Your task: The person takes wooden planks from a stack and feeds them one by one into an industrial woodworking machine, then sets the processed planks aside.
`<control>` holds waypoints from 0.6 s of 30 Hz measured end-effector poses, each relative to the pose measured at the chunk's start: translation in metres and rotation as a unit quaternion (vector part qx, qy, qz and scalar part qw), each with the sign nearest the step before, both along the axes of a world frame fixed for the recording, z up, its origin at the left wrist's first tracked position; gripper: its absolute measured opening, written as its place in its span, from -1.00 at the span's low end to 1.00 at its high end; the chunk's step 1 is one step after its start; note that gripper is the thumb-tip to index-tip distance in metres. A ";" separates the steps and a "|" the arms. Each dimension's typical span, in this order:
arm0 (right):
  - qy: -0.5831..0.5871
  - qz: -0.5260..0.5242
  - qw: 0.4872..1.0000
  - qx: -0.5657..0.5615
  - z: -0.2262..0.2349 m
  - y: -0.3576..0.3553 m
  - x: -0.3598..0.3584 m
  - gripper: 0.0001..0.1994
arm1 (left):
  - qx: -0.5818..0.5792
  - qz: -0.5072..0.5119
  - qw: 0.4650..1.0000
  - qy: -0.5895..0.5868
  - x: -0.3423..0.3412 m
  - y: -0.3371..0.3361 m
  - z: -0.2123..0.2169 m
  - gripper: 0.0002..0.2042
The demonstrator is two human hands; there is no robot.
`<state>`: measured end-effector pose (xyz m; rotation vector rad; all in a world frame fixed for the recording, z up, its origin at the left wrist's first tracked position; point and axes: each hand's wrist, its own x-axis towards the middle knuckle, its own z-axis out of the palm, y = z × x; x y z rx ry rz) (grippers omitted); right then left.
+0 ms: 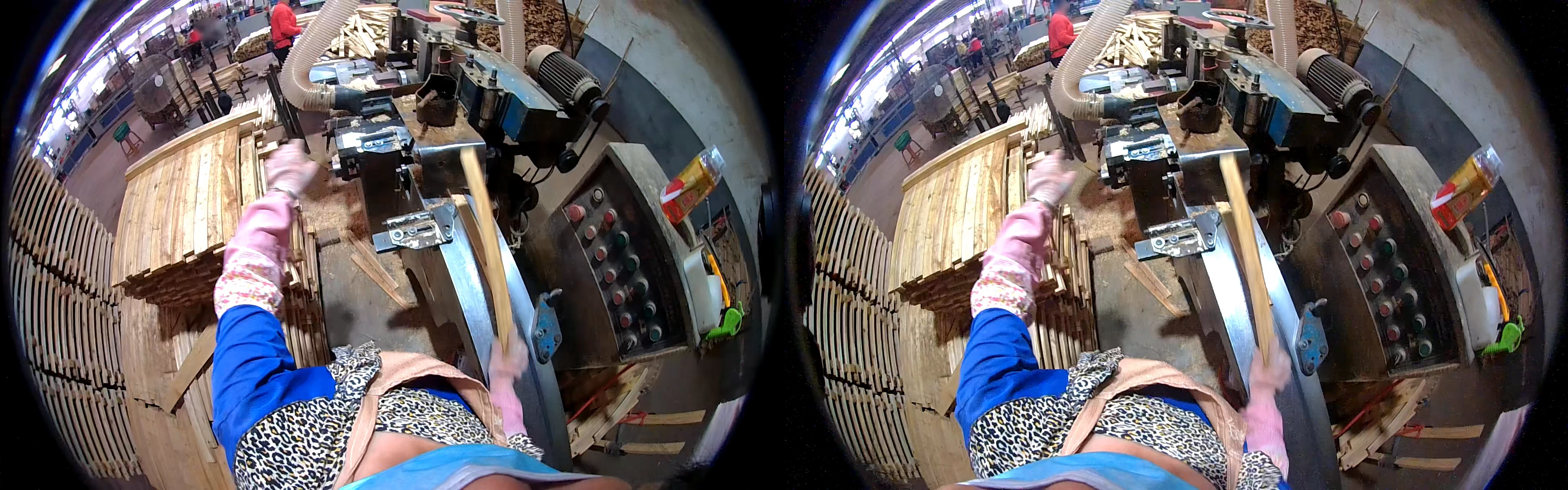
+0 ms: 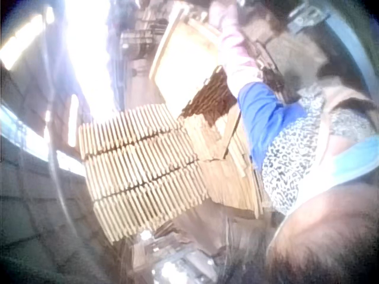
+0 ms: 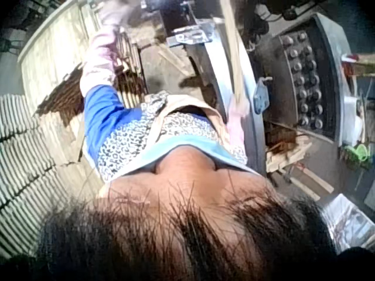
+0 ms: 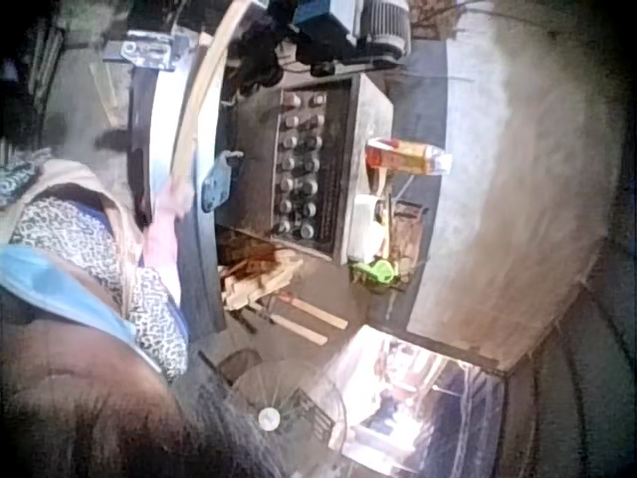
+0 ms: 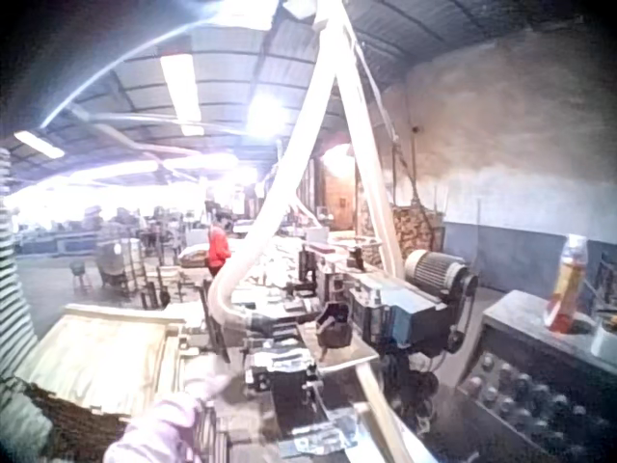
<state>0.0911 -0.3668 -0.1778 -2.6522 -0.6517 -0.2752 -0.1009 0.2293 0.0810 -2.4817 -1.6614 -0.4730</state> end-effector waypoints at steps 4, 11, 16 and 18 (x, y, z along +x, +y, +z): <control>-0.030 0.067 0.994 -0.085 0.036 -0.141 -0.061 -0.55 | -0.093 0.284 0.954 -0.001 -0.093 0.053 0.023 -0.45; 0.024 0.026 0.995 -0.093 0.038 -0.188 -0.078 -0.49 | -0.112 0.318 0.940 0.048 -0.104 0.107 -0.006 -0.53; -0.055 0.105 0.993 -0.018 0.026 -0.087 -0.008 -0.57 | -0.098 0.266 0.959 -0.007 -0.168 0.128 -0.018 -0.59; -0.154 0.116 0.981 -0.002 0.034 -0.059 0.001 -0.58 | -0.079 0.193 0.974 -0.092 -0.144 0.068 0.002 -0.57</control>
